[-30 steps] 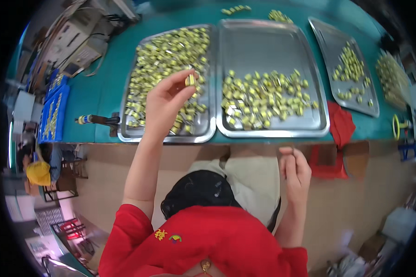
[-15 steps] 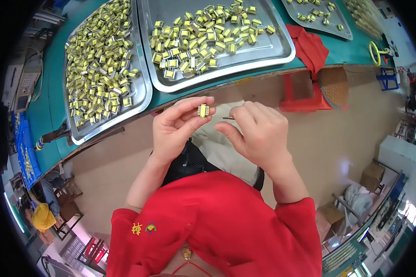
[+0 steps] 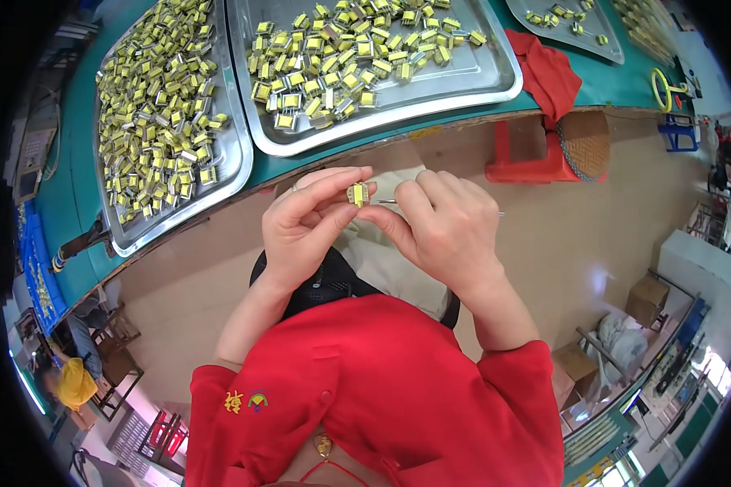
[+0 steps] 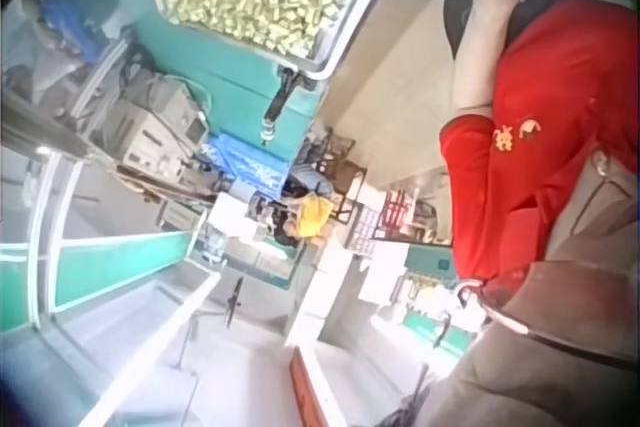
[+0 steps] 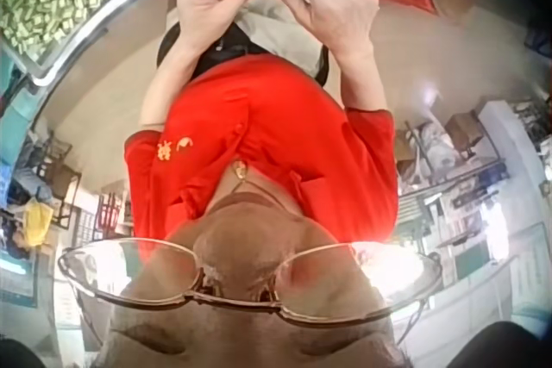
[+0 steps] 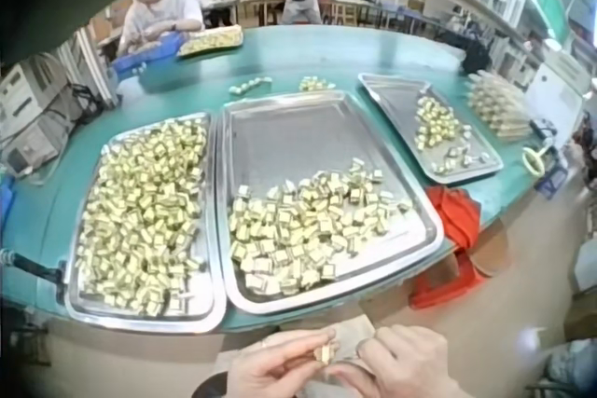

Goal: Inspecting and sorting small electronic components into different metal trays on a production floor.

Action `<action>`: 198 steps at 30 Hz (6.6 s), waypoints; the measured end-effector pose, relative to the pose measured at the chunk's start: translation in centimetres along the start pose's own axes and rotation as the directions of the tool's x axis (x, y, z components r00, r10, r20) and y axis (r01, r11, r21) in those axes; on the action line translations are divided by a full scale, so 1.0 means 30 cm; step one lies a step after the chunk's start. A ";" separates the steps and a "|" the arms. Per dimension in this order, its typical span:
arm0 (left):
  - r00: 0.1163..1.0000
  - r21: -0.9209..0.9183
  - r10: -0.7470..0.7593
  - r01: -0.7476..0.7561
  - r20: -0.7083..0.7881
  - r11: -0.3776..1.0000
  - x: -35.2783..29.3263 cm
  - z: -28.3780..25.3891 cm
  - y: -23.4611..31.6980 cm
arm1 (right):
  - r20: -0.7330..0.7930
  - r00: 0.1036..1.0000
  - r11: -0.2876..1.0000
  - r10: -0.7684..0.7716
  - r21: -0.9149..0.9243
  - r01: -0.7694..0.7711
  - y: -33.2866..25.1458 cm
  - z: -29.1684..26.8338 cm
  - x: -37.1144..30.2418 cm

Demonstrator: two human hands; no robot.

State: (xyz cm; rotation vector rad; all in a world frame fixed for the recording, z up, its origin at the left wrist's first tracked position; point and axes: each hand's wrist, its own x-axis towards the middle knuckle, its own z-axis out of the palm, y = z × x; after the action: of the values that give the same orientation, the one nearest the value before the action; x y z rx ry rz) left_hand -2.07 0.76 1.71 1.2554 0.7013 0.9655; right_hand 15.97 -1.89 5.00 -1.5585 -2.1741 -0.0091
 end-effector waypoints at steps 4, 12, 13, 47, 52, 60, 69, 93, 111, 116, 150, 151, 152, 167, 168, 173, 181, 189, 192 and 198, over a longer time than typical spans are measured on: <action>1.000 0.024 0.004 -0.004 -0.006 1.000 0.000 -0.004 -0.006 | -0.014 1.000 0.999 -0.003 -0.036 0.003 0.001 0.003 0.002; 0.991 0.296 0.133 -0.131 0.015 0.946 0.007 -0.007 0.005 | 0.022 1.000 1.000 -0.020 -0.017 0.021 0.001 -0.014 0.010; 0.991 0.297 0.132 -0.130 0.014 0.946 0.007 -0.005 0.006 | 0.021 0.999 1.000 -0.023 0.015 0.023 0.000 -0.015 0.011; 0.982 0.384 0.189 -0.181 0.016 0.906 0.000 0.015 -0.002 | 0.050 0.998 0.999 -0.034 -0.031 0.036 0.008 -0.020 -0.019; 0.982 0.369 0.186 -0.188 0.042 0.910 -0.001 0.018 0.001 | 0.117 0.991 0.932 0.060 0.349 -0.098 0.027 0.007 -0.043; 0.993 0.300 0.117 -0.122 0.034 0.946 0.002 0.020 0.005 | 0.469 0.878 0.568 0.096 0.699 -0.436 0.073 -0.012 -0.073; 0.994 0.213 0.050 -0.070 0.095 0.975 0.051 0.033 0.005 | 0.564 0.789 -0.082 0.243 0.823 -0.563 0.124 -0.004 -0.091; 0.759 0.797 -0.292 -0.461 0.582 0.389 0.749 0.490 0.036 | -0.531 0.792 0.849 0.303 -0.227 -0.478 0.614 -0.100 -0.166; 0.762 0.733 -0.210 -0.449 0.613 0.511 0.773 0.445 -0.029 | -0.198 0.632 0.632 0.749 0.502 -0.591 0.703 -0.058 -0.270; 0.780 0.672 -0.145 -0.409 0.609 0.618 0.756 0.454 -0.008 | -0.108 0.543 0.426 0.833 0.752 -0.503 0.659 -0.075 -0.343; 0.743 0.722 -0.075 -0.615 0.666 0.316 0.771 0.432 -0.071 | -0.369 0.853 0.904 0.369 -0.071 -0.421 0.682 -0.223 -0.218; 0.740 0.681 -0.018 -0.609 0.673 0.407 0.775 0.415 -0.051 | -0.459 0.758 0.883 0.462 0.163 -0.440 0.666 -0.215 -0.217; 0.738 0.630 0.039 -0.601 0.674 0.492 0.772 0.403 -0.031 | -0.405 0.718 0.824 0.566 0.254 -0.507 0.647 -0.215 -0.214; 0.997 -0.209 0.045 -0.057 -0.060 0.976 0.127 0.019 0.065 | -0.145 0.980 0.960 0.133 0.265 -0.091 0.095 -0.132 0.072; 0.998 -0.244 0.022 -0.037 -0.063 0.969 0.091 0.003 0.043 | -0.122 0.981 0.958 0.151 0.264 -0.115 0.064 -0.120 0.078; 0.992 -0.290 -0.012 -0.025 -0.124 0.957 -0.007 -0.019 0.022 | -0.129 0.981 0.983 -0.144 0.092 0.156 -0.016 -0.048 0.087; 0.983 -0.176 0.079 -0.109 -0.169 0.978 -0.066 -0.032 -0.005 | -0.017 0.984 0.984 -0.176 -0.028 0.176 -0.070 -0.011 0.077; 0.978 0.101 0.165 -0.152 -0.126 0.983 -0.055 -0.044 -0.006 | 0.012 0.986 0.985 -0.165 -0.047 0.165 -0.065 -0.003 0.080; 0.972 0.153 0.192 -0.171 -0.134 0.973 -0.049 -0.042 -0.013 | 0.027 0.986 0.984 -0.162 -0.070 0.163 -0.060 -0.002 0.077; 0.963 0.265 0.239 -0.201 -0.122 0.943 -0.040 -0.036 0.004 | 0.049 0.986 0.983 -0.161 -0.081 0.165 -0.056 -0.009 0.072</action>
State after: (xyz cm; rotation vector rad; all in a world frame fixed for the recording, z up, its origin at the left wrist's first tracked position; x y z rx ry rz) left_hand -3.56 0.19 1.53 1.5177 0.8343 1.1943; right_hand 14.00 -0.63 6.48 -1.4320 -2.3572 -0.1230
